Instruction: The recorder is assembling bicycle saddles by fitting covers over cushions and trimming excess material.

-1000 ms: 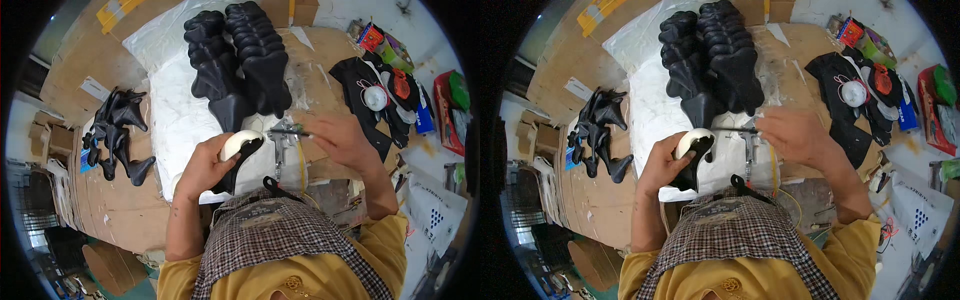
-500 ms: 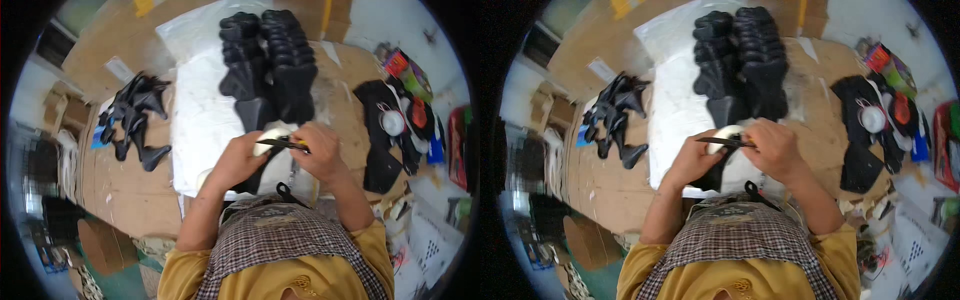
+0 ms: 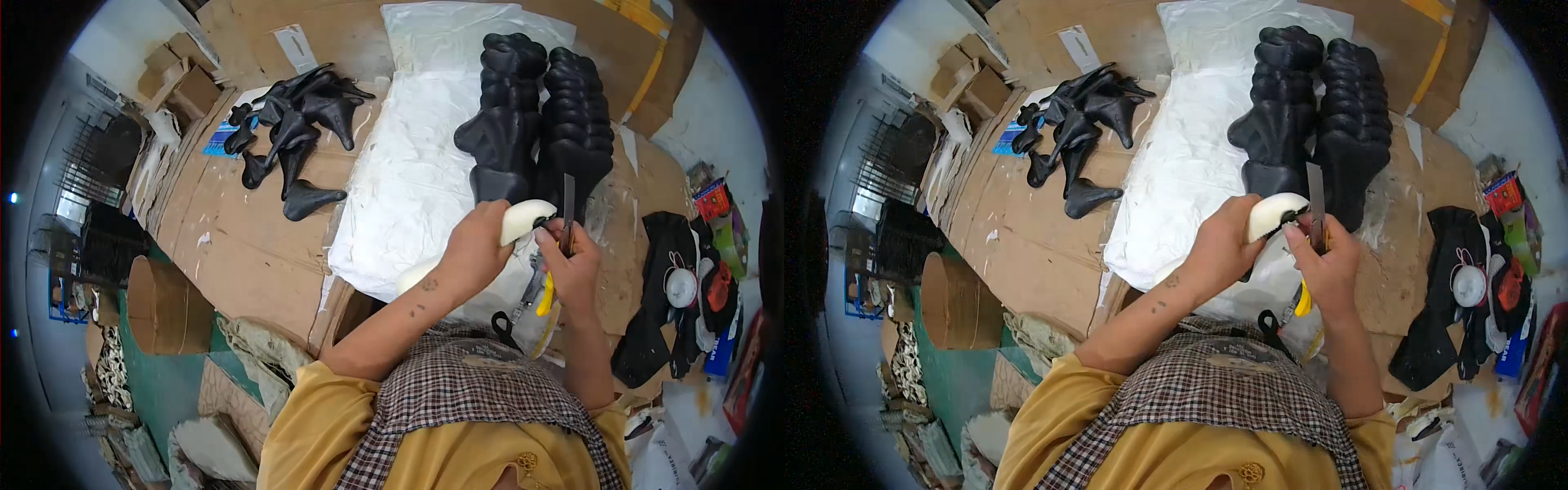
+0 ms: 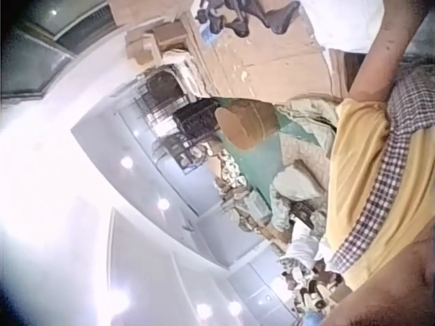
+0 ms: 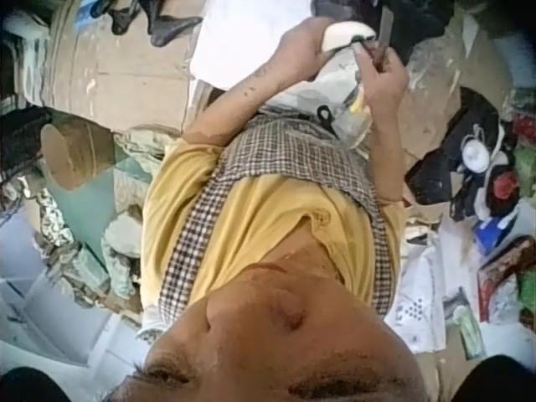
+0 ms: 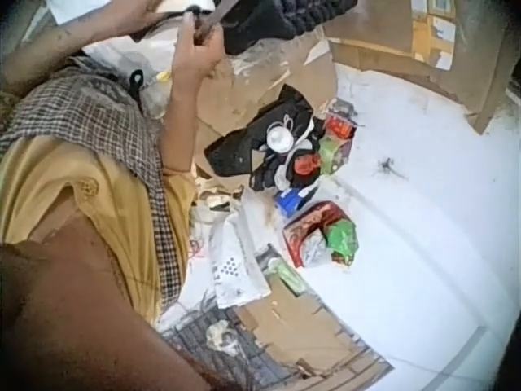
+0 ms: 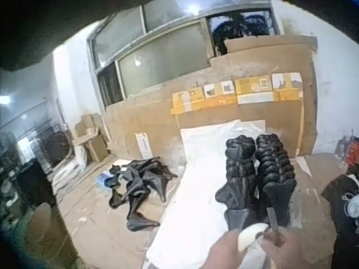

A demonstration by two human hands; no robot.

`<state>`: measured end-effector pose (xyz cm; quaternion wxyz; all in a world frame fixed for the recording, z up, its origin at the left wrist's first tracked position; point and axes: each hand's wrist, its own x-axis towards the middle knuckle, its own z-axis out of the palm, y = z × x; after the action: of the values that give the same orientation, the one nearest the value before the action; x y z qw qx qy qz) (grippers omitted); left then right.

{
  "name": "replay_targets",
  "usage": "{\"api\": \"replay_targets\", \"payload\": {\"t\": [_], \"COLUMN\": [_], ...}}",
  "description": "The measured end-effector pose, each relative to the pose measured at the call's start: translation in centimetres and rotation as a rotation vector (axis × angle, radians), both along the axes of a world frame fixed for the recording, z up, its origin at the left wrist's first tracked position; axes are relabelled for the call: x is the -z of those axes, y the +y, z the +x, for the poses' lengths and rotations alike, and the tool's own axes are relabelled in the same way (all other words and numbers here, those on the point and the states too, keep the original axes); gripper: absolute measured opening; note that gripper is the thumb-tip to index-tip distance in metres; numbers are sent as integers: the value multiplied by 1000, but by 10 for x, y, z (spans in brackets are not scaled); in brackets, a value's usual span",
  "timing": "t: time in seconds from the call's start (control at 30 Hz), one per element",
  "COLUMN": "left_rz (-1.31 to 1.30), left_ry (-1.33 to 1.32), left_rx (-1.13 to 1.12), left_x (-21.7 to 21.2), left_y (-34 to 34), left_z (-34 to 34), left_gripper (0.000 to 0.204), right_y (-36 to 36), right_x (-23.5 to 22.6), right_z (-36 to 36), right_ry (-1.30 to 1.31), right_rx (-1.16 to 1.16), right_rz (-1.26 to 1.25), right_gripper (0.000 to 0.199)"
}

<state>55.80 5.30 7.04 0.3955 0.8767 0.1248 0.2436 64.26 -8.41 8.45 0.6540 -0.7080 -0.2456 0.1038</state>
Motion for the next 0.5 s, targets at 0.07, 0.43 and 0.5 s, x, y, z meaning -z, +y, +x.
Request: {"api": "replay_targets", "payload": {"t": [0.07, 0.43, 0.5], "left_rz": [27, 74, -12], "left_ry": [-3, 85, 50], "left_rx": [-18, -43, -67], "left_x": [5, 20, 31], "left_y": [-2, -12, -1], "left_z": [1, -9, -13], "left_gripper": [45, 42, 41], "right_y": [8, -5, -14], "right_x": [6, 28, 36], "right_z": [0, 10, 20], "right_ry": [54, 454, 449], "right_rx": [-23, -50, -70], "right_rz": [-10, 240, 298], "right_gripper": [11, 4, 5]}}
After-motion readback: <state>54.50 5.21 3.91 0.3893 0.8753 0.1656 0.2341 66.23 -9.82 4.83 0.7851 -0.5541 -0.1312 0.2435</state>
